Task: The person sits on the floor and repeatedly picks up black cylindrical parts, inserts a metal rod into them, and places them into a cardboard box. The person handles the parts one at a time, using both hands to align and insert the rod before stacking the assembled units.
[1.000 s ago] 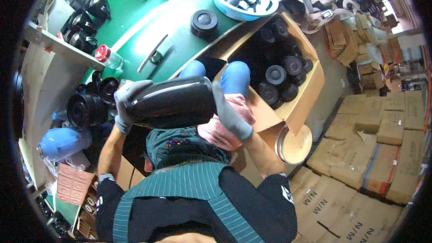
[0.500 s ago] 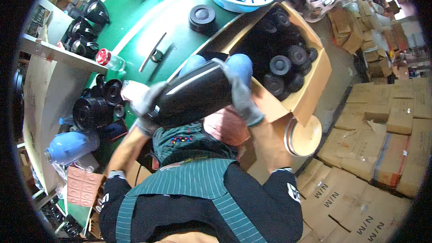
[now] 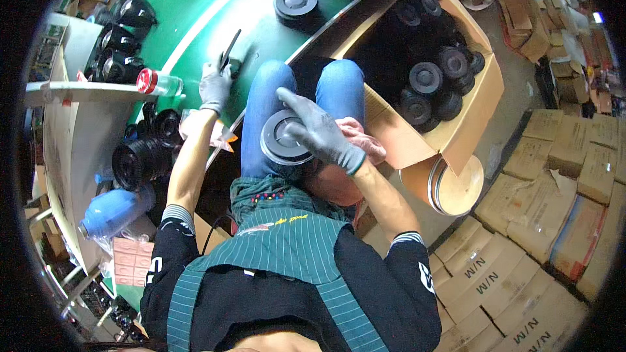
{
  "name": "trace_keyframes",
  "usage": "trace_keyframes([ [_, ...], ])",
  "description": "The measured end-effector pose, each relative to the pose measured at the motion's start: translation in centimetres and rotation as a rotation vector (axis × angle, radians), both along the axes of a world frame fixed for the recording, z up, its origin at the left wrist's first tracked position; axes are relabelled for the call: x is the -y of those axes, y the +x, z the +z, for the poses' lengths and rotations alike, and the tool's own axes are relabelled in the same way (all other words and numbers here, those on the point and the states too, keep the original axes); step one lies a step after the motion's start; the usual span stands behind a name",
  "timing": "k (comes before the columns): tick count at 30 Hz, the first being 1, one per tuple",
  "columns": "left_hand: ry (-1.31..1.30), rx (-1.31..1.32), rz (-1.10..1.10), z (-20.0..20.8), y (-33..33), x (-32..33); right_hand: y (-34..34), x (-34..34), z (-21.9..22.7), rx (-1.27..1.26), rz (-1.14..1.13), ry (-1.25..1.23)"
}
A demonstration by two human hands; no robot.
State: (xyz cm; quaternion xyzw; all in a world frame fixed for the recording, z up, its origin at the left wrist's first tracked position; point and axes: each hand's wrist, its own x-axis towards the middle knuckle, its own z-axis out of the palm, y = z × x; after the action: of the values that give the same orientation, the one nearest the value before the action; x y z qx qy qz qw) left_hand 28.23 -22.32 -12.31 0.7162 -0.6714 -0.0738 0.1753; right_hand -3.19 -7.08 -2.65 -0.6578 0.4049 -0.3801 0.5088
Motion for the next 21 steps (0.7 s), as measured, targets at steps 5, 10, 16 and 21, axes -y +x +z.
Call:
trace_keyframes([
  [5,-0.025,-0.711,-0.495,8.4,-3.3,-0.9,0.5,-0.1,-0.7,0.540,-0.320,0.258],
  [10,0.342,-0.465,-0.946,19.0,-8.4,-8.2,-0.8,0.7,3.1,1.120,-0.342,0.395],
  [16,0.234,-0.035,-0.671,20.9,-11.0,-16.8,-0.6,3.3,-2.8,1.284,0.033,0.547],
  [21,0.115,0.077,-0.480,21.0,-16.2,-19.6,2.8,8.3,-5.6,1.322,0.359,0.849],
])
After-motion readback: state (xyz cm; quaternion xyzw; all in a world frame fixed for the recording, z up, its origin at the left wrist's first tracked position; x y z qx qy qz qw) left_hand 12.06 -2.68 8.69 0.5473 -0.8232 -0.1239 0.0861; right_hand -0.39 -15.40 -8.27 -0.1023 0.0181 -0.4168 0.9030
